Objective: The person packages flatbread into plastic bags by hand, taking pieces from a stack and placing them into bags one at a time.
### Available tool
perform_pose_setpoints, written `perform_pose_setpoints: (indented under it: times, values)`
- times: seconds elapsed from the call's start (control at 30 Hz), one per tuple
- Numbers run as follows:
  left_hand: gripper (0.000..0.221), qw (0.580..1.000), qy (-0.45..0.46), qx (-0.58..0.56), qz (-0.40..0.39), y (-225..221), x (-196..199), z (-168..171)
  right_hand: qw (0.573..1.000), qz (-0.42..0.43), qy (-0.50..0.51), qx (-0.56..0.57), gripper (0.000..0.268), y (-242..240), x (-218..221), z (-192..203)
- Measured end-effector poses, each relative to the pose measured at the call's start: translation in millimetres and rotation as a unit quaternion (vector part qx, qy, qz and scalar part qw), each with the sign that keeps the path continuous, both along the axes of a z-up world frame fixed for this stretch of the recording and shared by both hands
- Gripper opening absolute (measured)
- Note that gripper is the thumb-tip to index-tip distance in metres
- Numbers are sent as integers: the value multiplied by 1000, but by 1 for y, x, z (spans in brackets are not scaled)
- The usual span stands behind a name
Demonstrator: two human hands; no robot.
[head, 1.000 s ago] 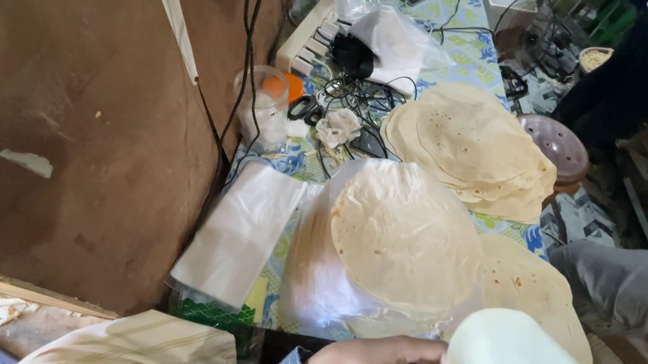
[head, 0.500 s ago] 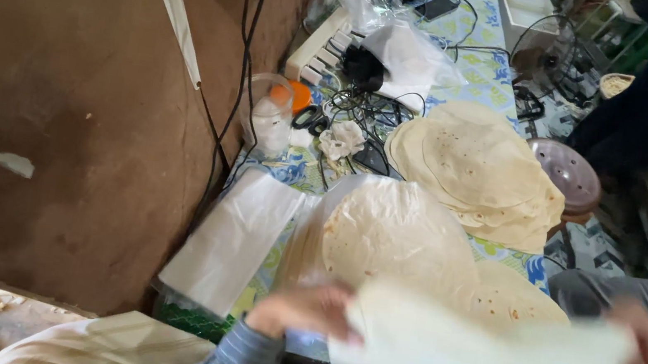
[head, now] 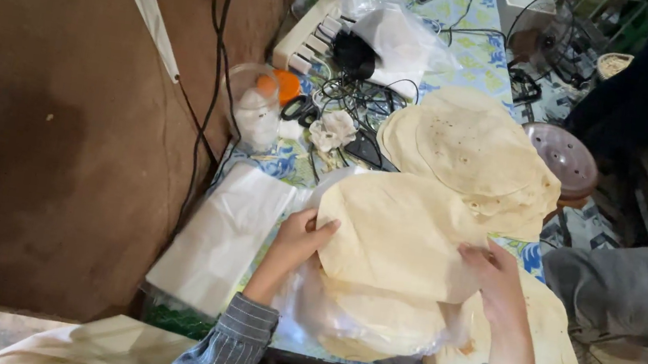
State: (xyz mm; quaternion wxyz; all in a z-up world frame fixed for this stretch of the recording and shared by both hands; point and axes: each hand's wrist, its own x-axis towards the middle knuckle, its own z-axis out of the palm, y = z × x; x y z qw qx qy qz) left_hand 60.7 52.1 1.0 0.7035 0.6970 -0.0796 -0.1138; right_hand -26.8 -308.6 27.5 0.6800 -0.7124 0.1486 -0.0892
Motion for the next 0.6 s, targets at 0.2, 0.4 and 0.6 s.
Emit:
perform_pose_setpoints:
  times: [0.2,0.4,0.6]
  values:
    - [29,997,74,28,-23,3,-10,32,991,-55,57,110,32,4,-26,-18]
    - [29,985,-131,115,17,-5,-15,-5,983,-30,62,173,41,7,-30,-7]
    - [79,991,10,-94,-92,6,-37,45,958,5,37,285,54,17,-46,1]
